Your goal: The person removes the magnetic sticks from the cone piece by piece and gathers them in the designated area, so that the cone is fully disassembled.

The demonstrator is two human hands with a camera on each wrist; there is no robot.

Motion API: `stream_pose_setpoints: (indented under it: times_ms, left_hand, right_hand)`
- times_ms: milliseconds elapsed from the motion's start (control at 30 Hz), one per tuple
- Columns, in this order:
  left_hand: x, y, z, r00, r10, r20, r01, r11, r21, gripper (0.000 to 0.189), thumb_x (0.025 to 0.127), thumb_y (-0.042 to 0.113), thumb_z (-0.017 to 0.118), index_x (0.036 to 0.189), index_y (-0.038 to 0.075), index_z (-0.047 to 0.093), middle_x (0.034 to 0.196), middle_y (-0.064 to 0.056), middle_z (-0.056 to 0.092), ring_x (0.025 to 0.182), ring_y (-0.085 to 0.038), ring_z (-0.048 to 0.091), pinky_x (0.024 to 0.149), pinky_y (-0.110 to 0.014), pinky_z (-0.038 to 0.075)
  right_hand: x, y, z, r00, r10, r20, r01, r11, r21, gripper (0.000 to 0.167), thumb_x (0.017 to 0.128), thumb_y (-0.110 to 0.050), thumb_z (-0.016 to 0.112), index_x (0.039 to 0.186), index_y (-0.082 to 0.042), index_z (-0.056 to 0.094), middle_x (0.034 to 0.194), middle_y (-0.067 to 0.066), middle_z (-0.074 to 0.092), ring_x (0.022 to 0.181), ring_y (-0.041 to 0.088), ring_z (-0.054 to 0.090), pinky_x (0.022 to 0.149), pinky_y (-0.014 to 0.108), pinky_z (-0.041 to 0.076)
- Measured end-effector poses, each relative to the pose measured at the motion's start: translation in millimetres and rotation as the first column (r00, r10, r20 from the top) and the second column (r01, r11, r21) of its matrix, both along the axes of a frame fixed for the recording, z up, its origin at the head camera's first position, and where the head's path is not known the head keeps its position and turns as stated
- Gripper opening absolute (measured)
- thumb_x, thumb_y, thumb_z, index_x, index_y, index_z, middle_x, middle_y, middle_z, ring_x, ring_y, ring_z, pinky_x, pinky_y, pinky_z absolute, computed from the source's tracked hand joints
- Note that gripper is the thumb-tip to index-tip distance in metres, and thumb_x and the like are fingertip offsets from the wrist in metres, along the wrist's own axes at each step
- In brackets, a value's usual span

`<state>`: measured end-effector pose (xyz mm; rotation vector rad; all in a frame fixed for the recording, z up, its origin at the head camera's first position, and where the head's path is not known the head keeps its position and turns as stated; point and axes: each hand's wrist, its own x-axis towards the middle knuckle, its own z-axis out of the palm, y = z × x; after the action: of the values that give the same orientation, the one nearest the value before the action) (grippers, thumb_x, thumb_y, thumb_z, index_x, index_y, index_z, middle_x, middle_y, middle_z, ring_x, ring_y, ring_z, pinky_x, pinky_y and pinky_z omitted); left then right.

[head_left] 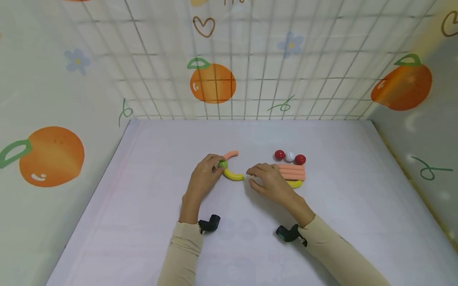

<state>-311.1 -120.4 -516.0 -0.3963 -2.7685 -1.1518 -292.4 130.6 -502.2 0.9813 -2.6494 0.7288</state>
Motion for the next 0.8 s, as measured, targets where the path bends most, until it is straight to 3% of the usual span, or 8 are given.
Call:
stream_pose_setpoints:
  times_ms: [233,467,800]
  left_hand:
    - [-0.3,1.0,-2.6,1.0,-0.016,-0.021,0.017,0.999,0.031,0.024,0.097,0.021,0.069,0.12,0.016,0.069,0.127,0.006,0.062,0.09,-0.015,0.061,0.075,-0.035,0.052]
    - [-0.5,1.4,-5.6,0.998,-0.021,-0.064,0.023,0.999,0.035,0.027,0.095,0.018,0.071,0.121,0.015,0.07,0.124,0.006,0.062,0.081,-0.015,0.056,0.069,-0.032,0.05]
    - [-1.3,0.6,-6.9,0.997,0.002,-0.076,-0.001,1.0,0.012,0.027,0.095,0.024,0.072,0.121,0.019,0.07,0.125,0.009,0.063,0.083,-0.014,0.06,0.069,-0.032,0.052]
  right_hand:
    - [-6.8,-21.7,-1.5,0.996,-0.014,0.087,0.012,1.0,0.023,0.023,0.09,-0.016,0.074,0.111,-0.009,0.072,0.111,0.003,0.068,0.107,0.023,0.059,0.087,0.044,0.037]
    - [-12.4,-34.6,-4.2,0.998,-0.045,0.04,0.041,0.994,0.104,0.019,0.088,-0.019,0.077,0.105,-0.01,0.075,0.104,0.002,0.069,0.096,0.022,0.059,0.082,0.044,0.038]
    - [-16.5,-40.1,-8.3,0.997,-0.049,0.059,0.039,0.986,0.163,0.02,0.084,-0.02,0.082,0.101,-0.011,0.076,0.099,-0.001,0.069,0.091,0.019,0.058,0.082,0.042,0.037]
